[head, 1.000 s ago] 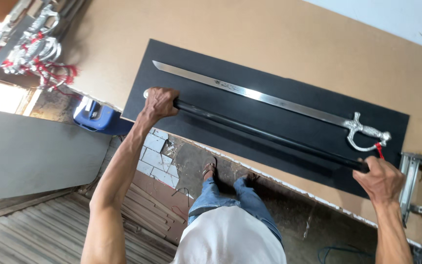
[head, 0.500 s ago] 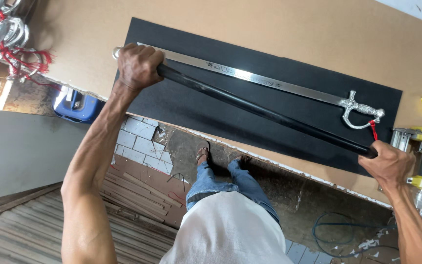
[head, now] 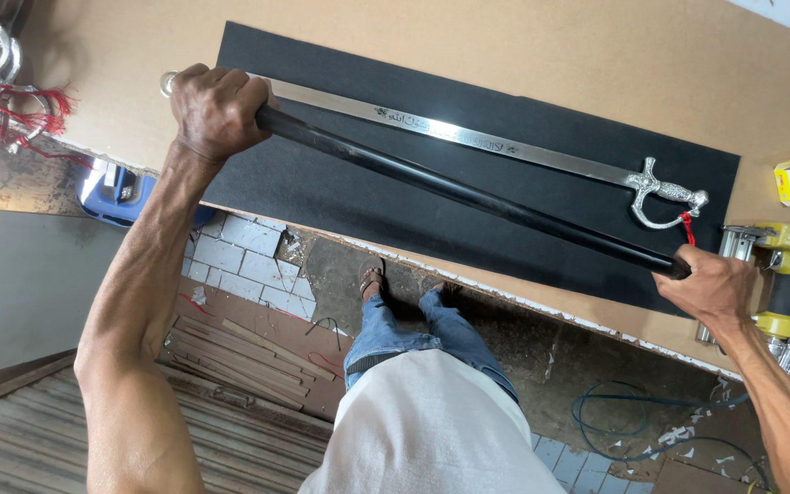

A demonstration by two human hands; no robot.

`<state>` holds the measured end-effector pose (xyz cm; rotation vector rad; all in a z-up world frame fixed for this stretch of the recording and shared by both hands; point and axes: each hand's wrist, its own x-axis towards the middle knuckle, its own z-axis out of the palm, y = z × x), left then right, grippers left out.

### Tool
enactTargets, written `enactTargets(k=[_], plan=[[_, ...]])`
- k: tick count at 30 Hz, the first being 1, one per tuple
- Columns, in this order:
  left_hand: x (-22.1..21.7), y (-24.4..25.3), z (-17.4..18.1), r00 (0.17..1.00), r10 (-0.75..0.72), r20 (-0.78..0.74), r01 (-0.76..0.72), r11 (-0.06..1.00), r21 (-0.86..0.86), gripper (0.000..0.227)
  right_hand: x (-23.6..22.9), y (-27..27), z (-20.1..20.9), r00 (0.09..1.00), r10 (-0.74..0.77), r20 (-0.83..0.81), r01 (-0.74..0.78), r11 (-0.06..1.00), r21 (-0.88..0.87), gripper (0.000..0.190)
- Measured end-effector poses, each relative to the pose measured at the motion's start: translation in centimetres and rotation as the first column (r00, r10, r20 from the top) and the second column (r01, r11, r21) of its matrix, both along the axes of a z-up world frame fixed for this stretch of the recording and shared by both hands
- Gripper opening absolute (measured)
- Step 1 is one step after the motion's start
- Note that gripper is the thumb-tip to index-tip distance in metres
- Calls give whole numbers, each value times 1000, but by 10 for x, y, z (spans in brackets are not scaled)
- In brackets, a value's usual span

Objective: The person places a decorative sword and its scabbard onto a black mat on a workbench and secures them using a pneumatic nail gun. The person repeats this process for a second sword and scabbard.

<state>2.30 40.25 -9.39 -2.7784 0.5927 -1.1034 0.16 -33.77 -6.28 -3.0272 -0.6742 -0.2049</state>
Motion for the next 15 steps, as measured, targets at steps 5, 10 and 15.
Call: enactTargets(k=[5,10,15], plan=[[1,3,4,999,21,37,-22,1000,17,43,11,-10,-6,997,-8,-71,3,998,-61,35],[-4,7,-13,998,33,44,-34,999,13,40,19,-22,-17,992,-19,-127,4,993,-118,30],[-1,5,-52,997,37,-74,-39,999,-20,29,23,-25,-33,936,-133,-327,78,981,-177,36]])
